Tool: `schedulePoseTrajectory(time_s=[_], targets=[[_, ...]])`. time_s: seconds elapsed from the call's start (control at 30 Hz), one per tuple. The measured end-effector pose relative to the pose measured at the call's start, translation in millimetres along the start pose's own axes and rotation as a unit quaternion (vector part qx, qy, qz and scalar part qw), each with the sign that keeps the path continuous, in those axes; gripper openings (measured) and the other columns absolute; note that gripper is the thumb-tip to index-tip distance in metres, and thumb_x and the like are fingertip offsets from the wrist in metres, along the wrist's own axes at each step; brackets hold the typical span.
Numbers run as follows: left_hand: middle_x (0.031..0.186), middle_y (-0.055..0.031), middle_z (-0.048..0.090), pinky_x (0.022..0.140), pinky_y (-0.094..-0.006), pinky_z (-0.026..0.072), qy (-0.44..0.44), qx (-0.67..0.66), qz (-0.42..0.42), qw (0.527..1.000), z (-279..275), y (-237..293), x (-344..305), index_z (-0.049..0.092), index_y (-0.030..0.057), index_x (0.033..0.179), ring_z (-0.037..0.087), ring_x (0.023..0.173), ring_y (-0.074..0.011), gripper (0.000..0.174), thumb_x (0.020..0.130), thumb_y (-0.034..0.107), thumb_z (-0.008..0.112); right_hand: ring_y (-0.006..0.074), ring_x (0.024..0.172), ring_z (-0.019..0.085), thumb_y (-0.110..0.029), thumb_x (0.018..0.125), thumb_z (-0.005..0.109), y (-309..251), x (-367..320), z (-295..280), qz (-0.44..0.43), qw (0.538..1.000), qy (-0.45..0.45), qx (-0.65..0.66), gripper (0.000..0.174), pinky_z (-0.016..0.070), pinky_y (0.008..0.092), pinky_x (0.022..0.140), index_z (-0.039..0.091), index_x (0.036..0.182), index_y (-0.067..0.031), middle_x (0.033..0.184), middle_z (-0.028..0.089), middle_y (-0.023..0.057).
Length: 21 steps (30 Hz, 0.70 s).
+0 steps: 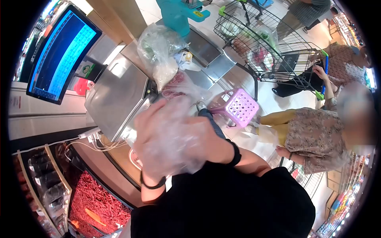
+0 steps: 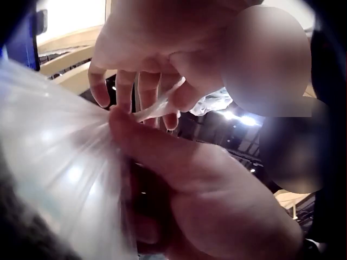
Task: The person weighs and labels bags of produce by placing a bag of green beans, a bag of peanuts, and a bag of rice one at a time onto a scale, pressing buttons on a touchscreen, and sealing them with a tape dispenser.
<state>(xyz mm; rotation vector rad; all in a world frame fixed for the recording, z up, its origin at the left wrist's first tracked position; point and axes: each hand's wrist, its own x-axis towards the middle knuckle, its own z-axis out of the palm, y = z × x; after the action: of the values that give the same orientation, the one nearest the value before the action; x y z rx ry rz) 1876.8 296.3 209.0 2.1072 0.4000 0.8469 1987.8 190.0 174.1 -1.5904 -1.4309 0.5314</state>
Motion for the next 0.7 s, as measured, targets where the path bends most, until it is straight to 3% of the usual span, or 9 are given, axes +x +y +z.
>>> schedulePoseTrajectory(time_s=[0.07, 0.13, 0.2, 0.27, 0.33, 0.4, 0.53, 0.6, 0.7], targets=[[0.111, -0.0148, 0.060, 0.092, -0.0428, 0.0381, -0.017, -0.005, 0.050, 0.999, 28.6, 7.0, 16.6, 0.063, -0.0013, 0.101, 0.052, 0.111, -0.0319, 0.042, 0.064, 0.017, 0.067, 0.0277, 0.090, 0.060, -0.017, 0.070, 0.069, 21.4, -9.5, -21.3, -0.123, 0.973, 0.063, -0.183, 0.046, 0.0503, 0.0336, 0.069, 0.056, 0.113, -0.0069, 0.106, 0.061, 0.0106], [0.109, -0.0121, 0.061, 0.091, -0.0437, 0.0372, -0.049, -0.035, 0.116, 0.991, 59.8, -4.5, 35.2, 0.063, 0.0006, 0.096, 0.051, 0.111, -0.0317, 0.036, 0.063, 0.013, 0.065, 0.0280, 0.098, 0.058, -0.017, 0.074, 0.065, 29.4, -13.3, -66.0, -0.068, 0.996, 0.054, 0.015, 0.040, 0.0478, 0.0344, 0.081, 0.057, 0.112, -0.0072, 0.108, 0.061, 0.0100], [0.110, -0.0111, 0.061, 0.090, -0.0442, 0.0373, -0.068, -0.058, 0.131, 0.987, 92.0, -2.9, 47.1, 0.063, 0.0023, 0.094, 0.050, 0.112, -0.0321, 0.032, 0.063, 0.012, 0.063, 0.0267, 0.102, 0.056, -0.017, 0.077, 0.062, 47.9, -31.0, -49.8, 0.028, 0.973, 0.168, -0.155, 0.036, 0.0433, 0.0357, 0.089, 0.058, 0.110, -0.0066, 0.109, 0.060, 0.0112], [0.112, -0.0115, 0.059, 0.090, -0.0443, 0.0376, -0.087, -0.060, 0.135, 0.985, 123.6, -5.4, 60.5, 0.063, 0.0035, 0.094, 0.050, 0.113, -0.0324, 0.031, 0.063, 0.011, 0.063, 0.0267, 0.105, 0.054, -0.017, 0.076, 0.062, 86.3, -53.9, -66.3, 0.008, 0.847, 0.164, -0.505, 0.037, 0.0409, 0.0369, 0.092, 0.058, 0.110, -0.0054, 0.111, 0.059, 0.0115], [0.119, -0.0148, 0.055, 0.091, -0.0450, 0.0377, -0.118, -0.032, 0.160, 0.980, 167.0, -25.0, 63.4, 0.062, 0.0047, 0.101, 0.048, 0.116, -0.0331, 0.037, 0.064, 0.009, 0.062, 0.0291, 0.096, 0.059, -0.015, 0.075, 0.062, 111.7, -57.1, -100.5, 0.074, 0.933, 0.151, -0.318, 0.032, 0.0449, 0.0364, 0.086, 0.061, 0.105, -0.0043, 0.102, 0.063, 0.0122], [0.129, -0.0182, 0.047, 0.097, -0.0471, 0.0336, -0.179, -0.046, 0.070, 0.980, 174.7, -36.7, 68.1, 0.055, 0.0061, 0.118, 0.045, 0.117, -0.0369, 0.049, 0.071, 0.018, 0.067, 0.0332, 0.085, 0.062, -0.012, 0.072, 0.063, 129.9, -66.3, -118.2, 0.314, 0.893, 0.152, -0.284, 0.026, 0.0488, 0.0360, 0.073, 0.064, 0.097, -0.0045, 0.090, 0.065, 0.0151], [0.142, -0.0175, 0.034, 0.103, -0.0488, 0.0286, -0.250, 0.041, 0.014, 0.967, 159.3, -130.1, 41.7, 0.039, 0.0107, 0.136, 0.033, 0.128, -0.0384, 0.096, 0.054, 0.035, 0.082, 0.0358, 0.073, 0.062, -0.011, 0.071, 0.062, 187.9, -92.6, -123.1, 0.191, 0.903, 0.303, -0.239, 0.019, 0.0488, 0.0376, 0.060, 0.066, 0.088, -0.0047, 0.077, 0.064, 0.0175], [0.144, -0.0163, 0.030, 0.104, -0.0490, 0.0262, -0.254, 0.098, 0.007, 0.962, 156.8, -176.4, 33.7, 0.037, 0.0119, 0.138, 0.029, 0.131, -0.0379, 0.101, 0.052, 0.035, 0.083, 0.0284, 0.063, 0.063, -0.007, 0.073, 0.059, 228.2, -105.7, -127.2, 0.240, 0.850, 0.285, -0.371, 0.011, 0.0492, 0.0350, 0.056, 0.062, 0.080, -0.0004, 0.075, 0.065, 0.0154], [0.147, -0.0139, 0.026, 0.107, -0.0494, 0.0216, -0.260, 0.183, -0.014, 0.948, 163.2, -205.0, 30.7, 0.034, 0.0137, 0.140, 0.023, 0.134, -0.0366, 0.106, 0.049, 0.033, 0.085, 0.0206, 0.052, 0.060, -0.009, 0.082, 0.052, 265.5, -105.3, -127.7, 0.374, 0.867, 0.273, -0.183, 0.015, 0.0482, 0.0316, 0.048, 0.061, 0.083, 0.0027, 0.064, 0.062, 0.0131]])
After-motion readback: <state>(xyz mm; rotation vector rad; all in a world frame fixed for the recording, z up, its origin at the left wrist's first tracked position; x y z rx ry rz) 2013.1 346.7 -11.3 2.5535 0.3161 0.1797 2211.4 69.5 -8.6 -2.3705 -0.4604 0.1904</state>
